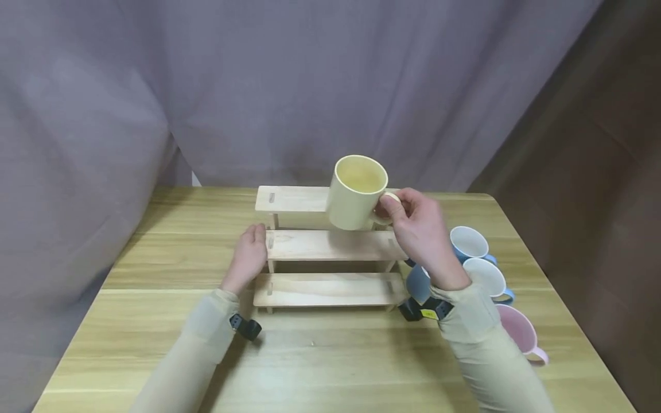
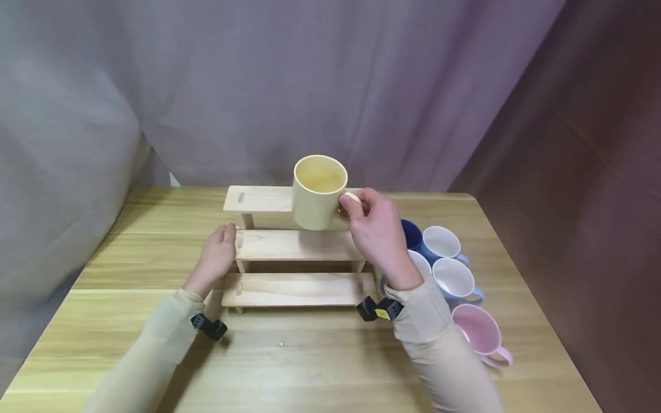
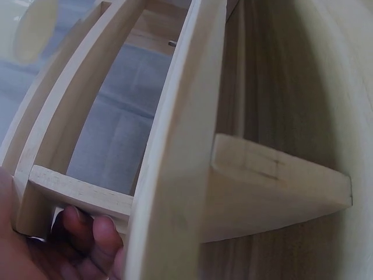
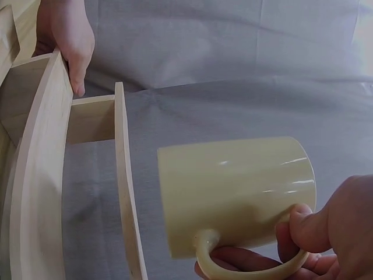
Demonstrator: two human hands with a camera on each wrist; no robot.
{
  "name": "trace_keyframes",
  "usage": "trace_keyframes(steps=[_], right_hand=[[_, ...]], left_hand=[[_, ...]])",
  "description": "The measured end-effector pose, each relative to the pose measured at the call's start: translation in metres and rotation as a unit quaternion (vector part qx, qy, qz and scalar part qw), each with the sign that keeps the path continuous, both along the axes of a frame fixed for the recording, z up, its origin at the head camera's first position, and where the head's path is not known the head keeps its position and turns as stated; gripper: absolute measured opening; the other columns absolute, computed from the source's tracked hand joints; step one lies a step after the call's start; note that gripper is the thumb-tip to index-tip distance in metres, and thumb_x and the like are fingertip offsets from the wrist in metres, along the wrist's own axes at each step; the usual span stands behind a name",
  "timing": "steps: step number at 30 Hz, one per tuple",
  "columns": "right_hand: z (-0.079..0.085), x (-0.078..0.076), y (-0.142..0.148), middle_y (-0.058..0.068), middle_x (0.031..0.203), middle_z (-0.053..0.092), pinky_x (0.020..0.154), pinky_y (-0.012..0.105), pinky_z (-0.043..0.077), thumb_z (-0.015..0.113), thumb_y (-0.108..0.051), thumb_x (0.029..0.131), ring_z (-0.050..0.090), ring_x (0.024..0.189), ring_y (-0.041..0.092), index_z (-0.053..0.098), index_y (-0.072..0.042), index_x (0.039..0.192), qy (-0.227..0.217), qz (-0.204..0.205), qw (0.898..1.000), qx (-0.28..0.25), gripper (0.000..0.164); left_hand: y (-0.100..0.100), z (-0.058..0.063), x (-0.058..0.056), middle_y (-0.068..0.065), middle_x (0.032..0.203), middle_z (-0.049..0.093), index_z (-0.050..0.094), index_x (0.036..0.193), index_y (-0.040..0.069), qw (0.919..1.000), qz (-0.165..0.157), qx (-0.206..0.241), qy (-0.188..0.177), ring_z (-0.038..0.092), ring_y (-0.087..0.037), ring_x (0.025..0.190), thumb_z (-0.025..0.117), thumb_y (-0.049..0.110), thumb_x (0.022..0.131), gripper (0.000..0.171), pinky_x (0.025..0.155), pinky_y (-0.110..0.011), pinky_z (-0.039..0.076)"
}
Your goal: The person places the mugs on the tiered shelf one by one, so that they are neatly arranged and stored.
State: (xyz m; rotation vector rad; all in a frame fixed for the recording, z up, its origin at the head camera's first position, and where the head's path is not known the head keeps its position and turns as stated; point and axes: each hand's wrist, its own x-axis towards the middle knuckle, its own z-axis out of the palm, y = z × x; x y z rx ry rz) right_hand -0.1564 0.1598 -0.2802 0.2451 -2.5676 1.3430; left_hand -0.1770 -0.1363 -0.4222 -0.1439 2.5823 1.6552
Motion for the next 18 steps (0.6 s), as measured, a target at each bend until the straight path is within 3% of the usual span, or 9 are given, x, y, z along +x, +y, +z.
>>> trace_keyframes(steps=[1,3,5,6,8,18], right_hand=[[-0.001,-0.002,-0.001,0.011,0.088,0.072,0.068,0.025,0.049,0.059,-0.033,0.098,0.068,0.082,0.020,0.069,-0.001,0.102,-0.001,0.000,1.000,-0.001,0.034],[-0.001,-0.007,-0.004,0.012,0.088,0.072,0.069,0.026,0.049,0.059,-0.033,0.098,0.067,0.083,0.022,0.069,-0.001,0.101,-0.002,0.001,1.000,-0.003,0.034],[-0.002,-0.012,-0.008,0.013,0.089,0.071,0.069,0.028,0.049,0.059,-0.034,0.098,0.067,0.084,0.024,0.068,-0.001,0.100,-0.005,0.005,1.000,-0.003,0.035],[-0.002,-0.014,-0.010,0.013,0.089,0.071,0.069,0.029,0.049,0.059,-0.034,0.098,0.067,0.084,0.025,0.068,0.000,0.100,-0.005,0.009,1.000,-0.004,0.035],[-0.002,-0.019,-0.014,0.013,0.088,0.071,0.068,0.031,0.049,0.058,-0.034,0.098,0.067,0.084,0.025,0.068,-0.001,0.099,-0.006,0.011,1.000,-0.004,0.035],[-0.003,-0.039,-0.038,0.011,0.087,0.070,0.069,0.032,0.047,0.058,-0.032,0.098,0.063,0.081,0.022,0.069,-0.003,0.098,-0.025,0.004,1.000,-0.017,0.031]], left_hand=[[0.000,0.000,0.000,-0.032,0.134,0.044,0.025,0.146,-0.010,1.0000,0.000,-0.002,0.003,0.049,-0.040,0.121,0.014,0.051,0.104,0.075,0.114,-0.049,0.025],[0.001,0.000,0.001,-0.026,0.105,0.055,0.040,0.134,-0.009,0.9999,0.002,-0.001,0.011,0.059,-0.036,0.092,0.015,0.049,0.105,0.070,0.101,-0.051,0.042],[0.002,0.000,0.001,-0.015,0.081,0.050,0.047,0.119,-0.005,0.9998,0.005,0.001,0.018,0.052,-0.028,0.066,0.015,0.047,0.105,0.063,0.080,-0.048,0.050],[0.002,0.000,0.001,-0.012,0.076,0.048,0.048,0.110,-0.002,0.9997,0.007,0.001,0.023,0.050,-0.024,0.062,0.015,0.047,0.105,0.059,0.069,-0.046,0.049],[0.001,0.001,0.001,-0.009,0.073,0.047,0.048,0.101,0.002,0.9995,0.012,0.005,0.027,0.048,-0.022,0.059,0.017,0.046,0.105,0.054,0.060,-0.041,0.046],[-0.001,0.000,0.000,-0.009,0.073,0.046,0.046,0.094,0.006,0.9994,0.013,0.003,0.033,0.047,-0.022,0.059,0.017,0.045,0.106,0.050,0.055,-0.037,0.045]])
